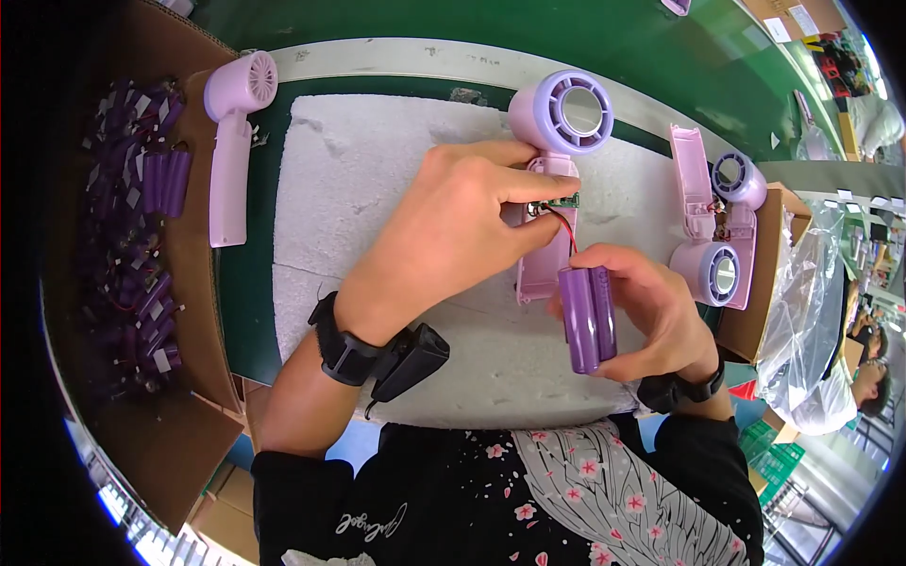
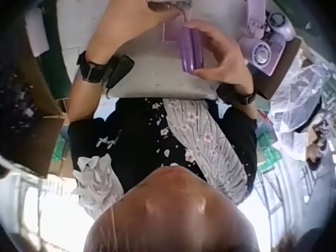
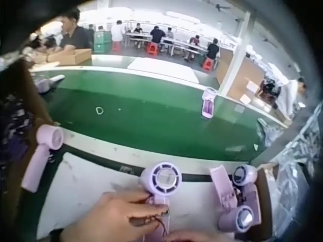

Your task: The person assembles a handheld fan by connecting a battery pack to a circuit board and fitting them into the fan housing. After testing the connection, they repeat the process with several more fans.

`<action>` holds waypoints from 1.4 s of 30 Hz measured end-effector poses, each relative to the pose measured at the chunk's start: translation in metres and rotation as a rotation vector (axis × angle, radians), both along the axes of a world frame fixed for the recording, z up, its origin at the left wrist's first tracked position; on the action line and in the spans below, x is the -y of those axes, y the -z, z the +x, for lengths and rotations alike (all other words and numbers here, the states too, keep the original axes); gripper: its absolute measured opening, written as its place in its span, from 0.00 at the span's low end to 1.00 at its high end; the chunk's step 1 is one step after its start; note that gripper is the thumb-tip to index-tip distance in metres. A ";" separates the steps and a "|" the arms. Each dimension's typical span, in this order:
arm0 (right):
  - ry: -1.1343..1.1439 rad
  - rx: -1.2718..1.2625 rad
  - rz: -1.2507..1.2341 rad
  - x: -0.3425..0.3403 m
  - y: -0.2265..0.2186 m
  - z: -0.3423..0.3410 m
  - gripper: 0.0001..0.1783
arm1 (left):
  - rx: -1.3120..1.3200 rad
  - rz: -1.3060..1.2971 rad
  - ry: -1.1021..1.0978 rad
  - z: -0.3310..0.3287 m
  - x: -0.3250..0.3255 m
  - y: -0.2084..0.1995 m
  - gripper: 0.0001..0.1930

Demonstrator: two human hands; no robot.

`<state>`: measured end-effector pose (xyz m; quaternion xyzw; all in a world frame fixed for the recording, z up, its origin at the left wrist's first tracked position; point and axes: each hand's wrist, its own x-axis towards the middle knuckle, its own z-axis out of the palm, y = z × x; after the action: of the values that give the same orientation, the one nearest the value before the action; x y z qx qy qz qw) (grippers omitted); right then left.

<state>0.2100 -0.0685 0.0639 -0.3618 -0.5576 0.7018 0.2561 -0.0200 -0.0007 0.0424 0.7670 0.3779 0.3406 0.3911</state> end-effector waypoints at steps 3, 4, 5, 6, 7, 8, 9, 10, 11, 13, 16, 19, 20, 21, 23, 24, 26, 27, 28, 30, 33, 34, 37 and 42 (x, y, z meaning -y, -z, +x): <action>-0.012 0.150 0.294 -0.001 -0.001 -0.008 0.49 | -0.030 0.026 -0.013 0.000 0.002 0.001 0.18; 0.021 0.224 0.417 -0.002 -0.004 -0.012 0.47 | -0.032 0.025 -0.014 0.000 0.003 0.002 0.18; 0.054 0.298 0.540 -0.002 -0.005 -0.014 0.45 | -0.034 0.038 -0.013 0.000 0.003 0.002 0.17; 0.053 0.298 0.540 -0.003 -0.004 -0.014 0.45 | -0.036 0.052 -0.011 0.000 0.002 0.002 0.17; 0.055 0.333 0.602 -0.003 -0.004 -0.014 0.44 | -0.037 0.066 -0.010 0.000 0.002 0.002 0.17; 0.057 0.368 0.665 -0.004 -0.003 -0.014 0.44 | -0.037 0.065 -0.011 0.000 0.002 0.002 0.17; 0.059 0.403 0.728 -0.004 -0.002 -0.014 0.43 | -0.036 0.059 -0.005 0.000 0.002 0.002 0.17; 0.058 0.402 0.727 -0.005 0.000 -0.015 0.43 | -0.034 0.052 0.002 0.000 0.002 0.001 0.16; 0.080 0.413 0.723 -0.004 0.002 -0.016 0.43 | -0.032 0.045 0.010 0.000 0.002 0.001 0.16; 0.124 0.435 0.714 -0.004 0.005 -0.018 0.42 | -0.023 0.051 0.014 0.000 0.002 0.002 0.16; 0.146 0.459 0.717 -0.004 0.008 -0.019 0.41 | -0.004 0.061 0.023 -0.001 0.002 0.003 0.16; 0.155 0.475 0.729 -0.006 0.009 -0.019 0.40 | -0.044 0.053 0.056 -0.002 0.001 0.000 0.16; 0.154 0.479 0.741 -0.007 0.010 -0.019 0.40 | -0.044 0.052 0.056 -0.002 0.001 -0.001 0.16; 0.153 0.482 0.753 -0.007 0.010 -0.019 0.40 | -0.031 0.053 0.051 -0.001 0.002 -0.002 0.14; 0.153 0.489 0.772 -0.007 0.011 -0.020 0.39 | -0.005 0.055 0.043 -0.001 0.002 -0.003 0.12; 0.154 0.497 0.791 -0.007 0.011 -0.020 0.39 | -0.005 0.054 0.041 -0.001 0.002 -0.002 0.12; 0.154 0.505 0.809 -0.006 0.011 -0.021 0.38 | -0.024 0.073 0.060 -0.003 0.001 -0.001 0.14; 0.164 0.494 0.807 -0.005 0.012 -0.021 0.37 | -0.033 0.083 0.070 -0.003 0.001 -0.001 0.15; 0.175 0.483 0.804 -0.004 0.012 -0.021 0.36 | -0.032 0.082 0.069 -0.003 0.001 -0.001 0.15; 0.183 0.472 0.800 -0.002 0.011 -0.021 0.35 | -0.010 0.058 0.059 -0.002 0.002 -0.002 0.12; 0.174 0.516 0.742 0.000 0.004 -0.018 0.34 | 0.010 0.058 0.051 -0.001 0.001 -0.001 0.11; 0.171 0.515 0.742 0.000 0.005 -0.018 0.34 | 0.021 0.070 0.052 -0.001 0.001 0.000 0.11; 0.197 0.501 0.734 0.001 0.007 -0.019 0.34 | 0.023 0.080 0.052 -0.001 0.001 0.000 0.11; 0.192 0.463 0.785 -0.004 0.010 -0.021 0.32 | 0.013 0.068 0.045 0.000 0.001 0.001 0.10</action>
<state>0.1886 -0.0648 0.0542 -0.4346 -0.7876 0.3114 0.3064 -0.0203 -0.0016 0.0409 0.7859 0.3462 0.3493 0.3749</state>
